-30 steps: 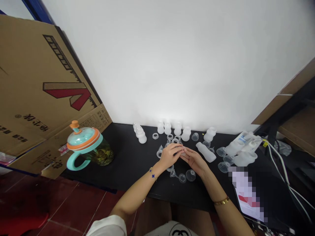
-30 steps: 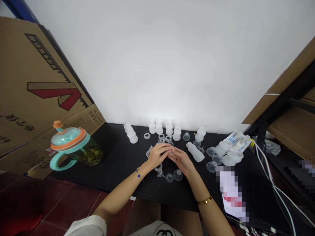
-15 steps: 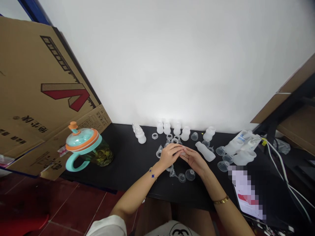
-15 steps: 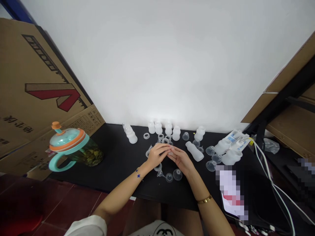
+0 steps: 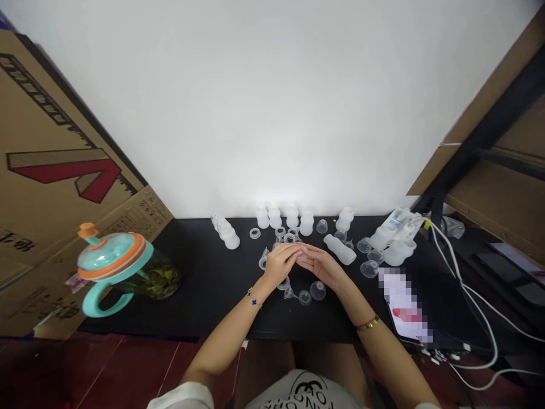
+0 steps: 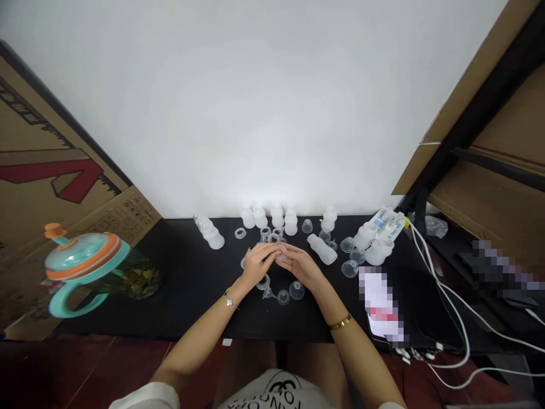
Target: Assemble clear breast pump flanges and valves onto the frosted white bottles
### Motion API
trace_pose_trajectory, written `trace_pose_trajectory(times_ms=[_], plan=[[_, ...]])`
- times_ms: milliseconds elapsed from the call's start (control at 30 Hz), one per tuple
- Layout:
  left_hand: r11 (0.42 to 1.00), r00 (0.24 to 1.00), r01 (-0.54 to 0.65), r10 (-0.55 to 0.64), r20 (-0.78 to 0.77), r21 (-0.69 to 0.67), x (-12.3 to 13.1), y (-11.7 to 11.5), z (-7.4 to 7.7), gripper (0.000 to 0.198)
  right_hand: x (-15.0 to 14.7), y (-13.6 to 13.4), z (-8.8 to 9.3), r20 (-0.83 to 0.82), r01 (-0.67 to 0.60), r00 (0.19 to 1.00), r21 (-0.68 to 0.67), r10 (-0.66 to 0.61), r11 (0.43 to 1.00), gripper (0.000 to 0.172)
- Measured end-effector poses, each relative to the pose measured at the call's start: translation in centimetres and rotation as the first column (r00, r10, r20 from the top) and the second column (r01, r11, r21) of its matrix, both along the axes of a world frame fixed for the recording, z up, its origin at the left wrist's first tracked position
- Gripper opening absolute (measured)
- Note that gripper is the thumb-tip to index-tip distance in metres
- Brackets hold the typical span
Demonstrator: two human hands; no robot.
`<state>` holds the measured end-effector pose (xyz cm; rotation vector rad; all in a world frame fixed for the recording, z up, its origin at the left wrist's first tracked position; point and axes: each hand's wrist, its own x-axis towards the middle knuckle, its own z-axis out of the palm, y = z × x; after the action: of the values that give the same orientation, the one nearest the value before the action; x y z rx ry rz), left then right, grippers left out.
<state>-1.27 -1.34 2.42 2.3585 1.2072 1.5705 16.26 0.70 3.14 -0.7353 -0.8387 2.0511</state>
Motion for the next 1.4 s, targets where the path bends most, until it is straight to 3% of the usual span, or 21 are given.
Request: trace_pose_trajectory(times_ms=[500,767,933,1100,1267,1400], plan=[[1.000,0.999,0.029,-0.028,0.042,-0.009,0.0,0.0,0.1,0.020,0.0,-0.2,0.2,0.064,-0.006,0.998,0.054,0.003,0.999,0.032],[0.968,0.969,0.053,0.009,0.248,-0.244,0.3,-0.2,0.1,0.021,-0.3,-0.5,0.5,0.221,0.058,0.970,0.177,-0.097,0.982,0.033],[0.898,0.895,0.144,0.061,0.442,-0.415,0.5,-0.2,0.6,0.022,-0.3,-0.6,0.7,0.299,0.056,0.945,0.258,-0.135,0.965,0.036],[0.814,0.755,0.291,0.127,0.643,-0.503,0.3,0.2,1.0,0.028,-0.3,-0.9,1.2,0.336,0.063,0.925,0.322,-0.176,0.945,0.040],[0.735,0.647,0.401,0.195,0.738,-0.546,0.3,0.7,0.8,0.034,-0.3,-0.6,0.9,0.344,0.083,0.914,0.356,-0.213,0.931,0.043],[0.693,0.601,0.460,0.217,0.770,-0.555,0.3,1.0,0.5,0.036,-0.3,-0.3,0.2,0.357,0.080,0.904,0.399,-0.236,0.913,0.042]])
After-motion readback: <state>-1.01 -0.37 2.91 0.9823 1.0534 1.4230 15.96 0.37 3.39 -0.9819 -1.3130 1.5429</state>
